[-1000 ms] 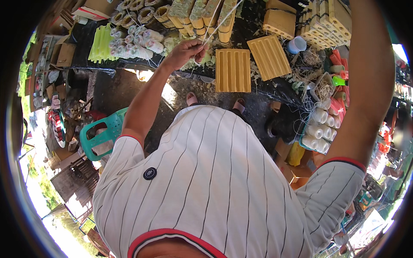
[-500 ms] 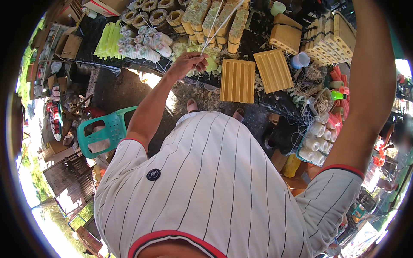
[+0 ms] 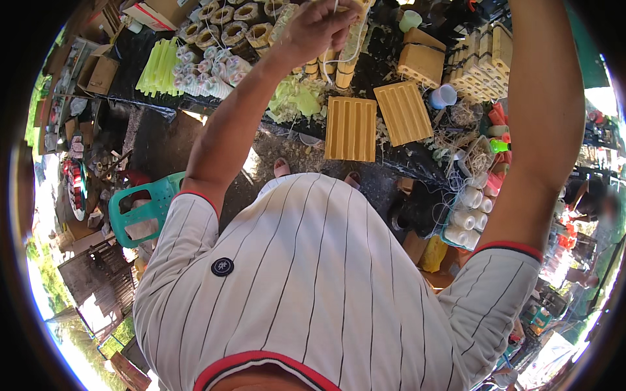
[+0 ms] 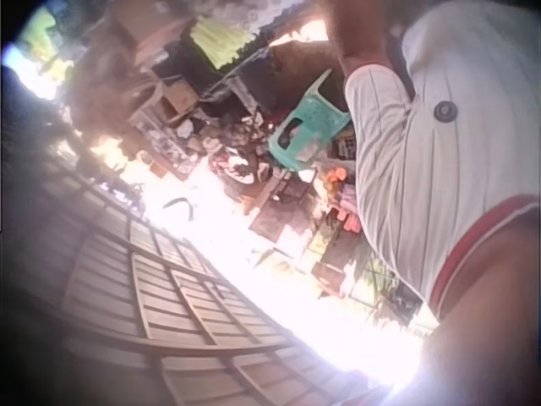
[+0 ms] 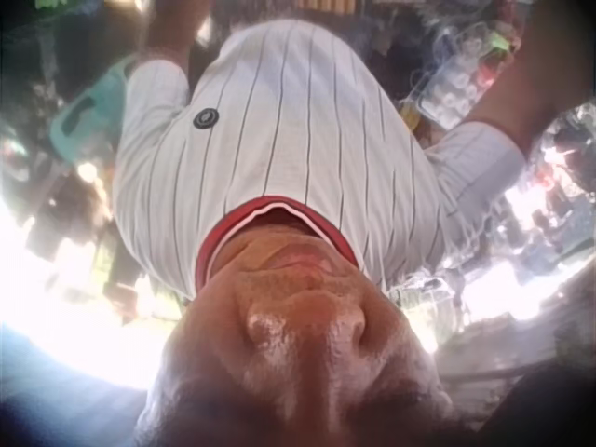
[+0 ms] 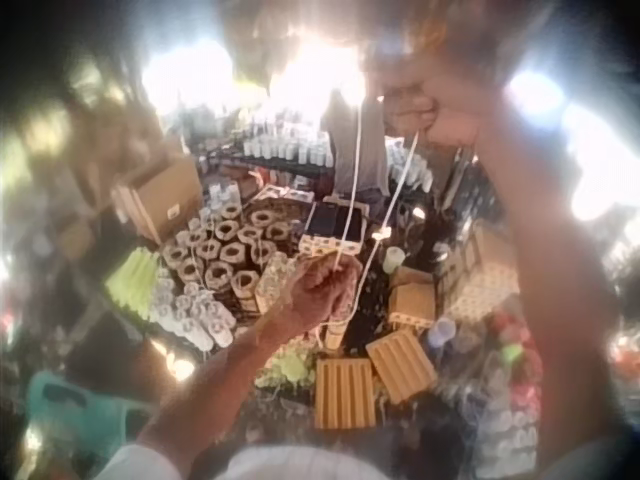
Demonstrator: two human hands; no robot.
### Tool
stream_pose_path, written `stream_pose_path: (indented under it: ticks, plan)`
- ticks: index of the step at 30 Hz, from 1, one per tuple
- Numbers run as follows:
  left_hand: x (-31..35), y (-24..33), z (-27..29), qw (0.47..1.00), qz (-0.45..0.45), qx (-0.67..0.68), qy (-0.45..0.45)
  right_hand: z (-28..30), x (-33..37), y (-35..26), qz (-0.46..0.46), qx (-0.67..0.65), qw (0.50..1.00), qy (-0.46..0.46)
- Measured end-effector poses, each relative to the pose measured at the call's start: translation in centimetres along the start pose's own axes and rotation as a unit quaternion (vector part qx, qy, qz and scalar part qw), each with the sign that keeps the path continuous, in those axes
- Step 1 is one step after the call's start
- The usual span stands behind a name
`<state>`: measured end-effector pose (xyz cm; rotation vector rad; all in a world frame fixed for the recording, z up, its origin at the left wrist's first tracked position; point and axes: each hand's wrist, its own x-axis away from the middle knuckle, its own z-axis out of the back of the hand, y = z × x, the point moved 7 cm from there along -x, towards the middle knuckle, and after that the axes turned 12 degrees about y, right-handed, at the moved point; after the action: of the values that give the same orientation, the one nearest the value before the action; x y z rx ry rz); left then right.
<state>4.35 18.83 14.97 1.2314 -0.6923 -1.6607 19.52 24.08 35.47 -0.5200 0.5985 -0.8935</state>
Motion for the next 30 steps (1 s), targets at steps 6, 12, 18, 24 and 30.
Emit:
stream_pose_path:
  ticks: [6,12,18,24,30]
  plan:
    - [6.7,-14.7,-3.2,0.951,0.233,0.192,-0.061,-0.2,0.0,-0.9,0.011,-0.008,1.0,-0.004]
    - [7.3,-16.0,-4.1,0.92,0.251,0.285,-0.097,0.4,0.7,-0.9,0.003,-0.002,1.0,0.0]
    - [7.3,-16.0,-5.1,0.916,0.276,0.278,-0.088,0.1,0.8,-1.4,0.005,0.003,1.0,-0.007]
    - [9.0,-18.2,-6.9,0.933,0.271,0.21,-0.105,-0.1,0.9,-2.1,0.01,0.007,1.0,-0.013]
    - [11.9,-21.5,-7.2,0.936,0.29,0.167,-0.109,-0.1,1.1,-1.8,0.006,0.013,1.0,-0.015]
